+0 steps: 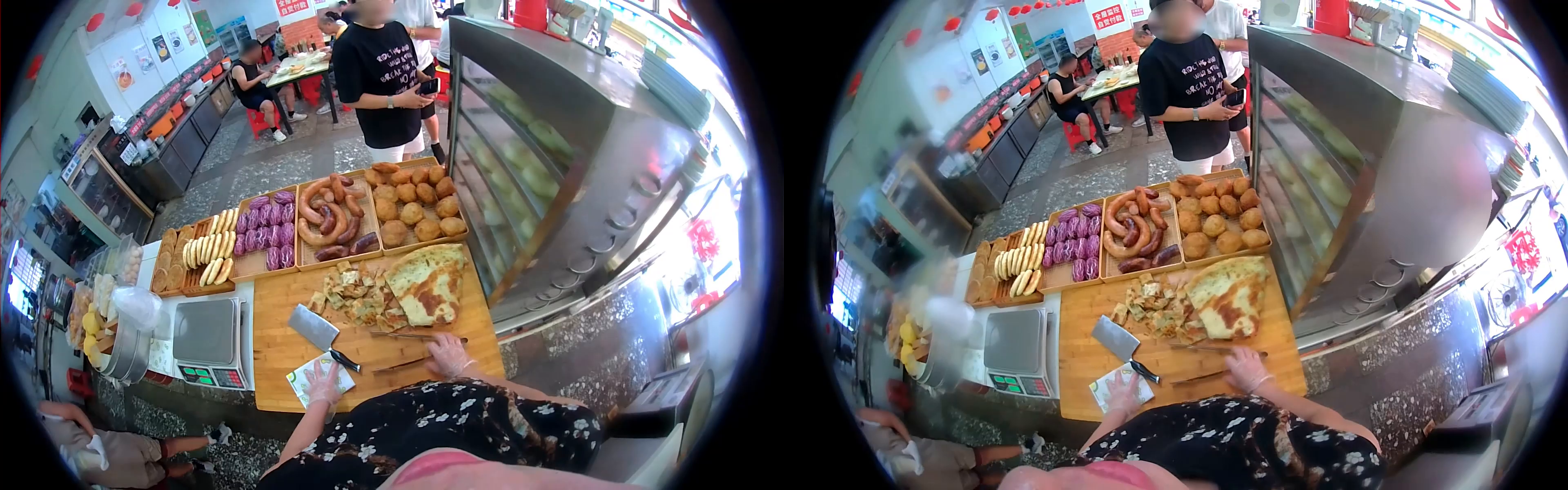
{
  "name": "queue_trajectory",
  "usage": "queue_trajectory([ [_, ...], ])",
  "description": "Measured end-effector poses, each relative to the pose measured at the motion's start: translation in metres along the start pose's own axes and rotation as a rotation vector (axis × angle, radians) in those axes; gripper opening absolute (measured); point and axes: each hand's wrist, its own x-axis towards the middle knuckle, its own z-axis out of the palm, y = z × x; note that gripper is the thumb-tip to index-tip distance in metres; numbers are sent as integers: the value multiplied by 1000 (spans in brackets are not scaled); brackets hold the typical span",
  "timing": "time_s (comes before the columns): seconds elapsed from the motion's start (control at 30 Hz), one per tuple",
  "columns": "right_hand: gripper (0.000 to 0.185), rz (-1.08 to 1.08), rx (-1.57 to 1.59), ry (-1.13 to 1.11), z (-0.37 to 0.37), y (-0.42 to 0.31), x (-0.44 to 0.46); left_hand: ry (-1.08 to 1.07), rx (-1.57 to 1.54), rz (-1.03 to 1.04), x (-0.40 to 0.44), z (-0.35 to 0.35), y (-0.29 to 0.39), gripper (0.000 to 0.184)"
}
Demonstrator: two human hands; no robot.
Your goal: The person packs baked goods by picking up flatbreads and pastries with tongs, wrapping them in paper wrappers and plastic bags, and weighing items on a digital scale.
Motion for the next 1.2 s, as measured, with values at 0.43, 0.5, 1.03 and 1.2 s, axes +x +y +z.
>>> queue_trajectory([
  [0.43,37,36,-54,-346,14,23,-13,127,80,42,7,24,0,73],
  [0.5,50,72,8,-181,15,15,-17,163,72,58,14,35,-5,72],
  [1.03,64,136,24,-310,27,17,11,776,-30,418,32,47,-30,10],
  [1.2,63,132,-40,-337,20,13,13,736,-164,582,29,48,-24,6],
])
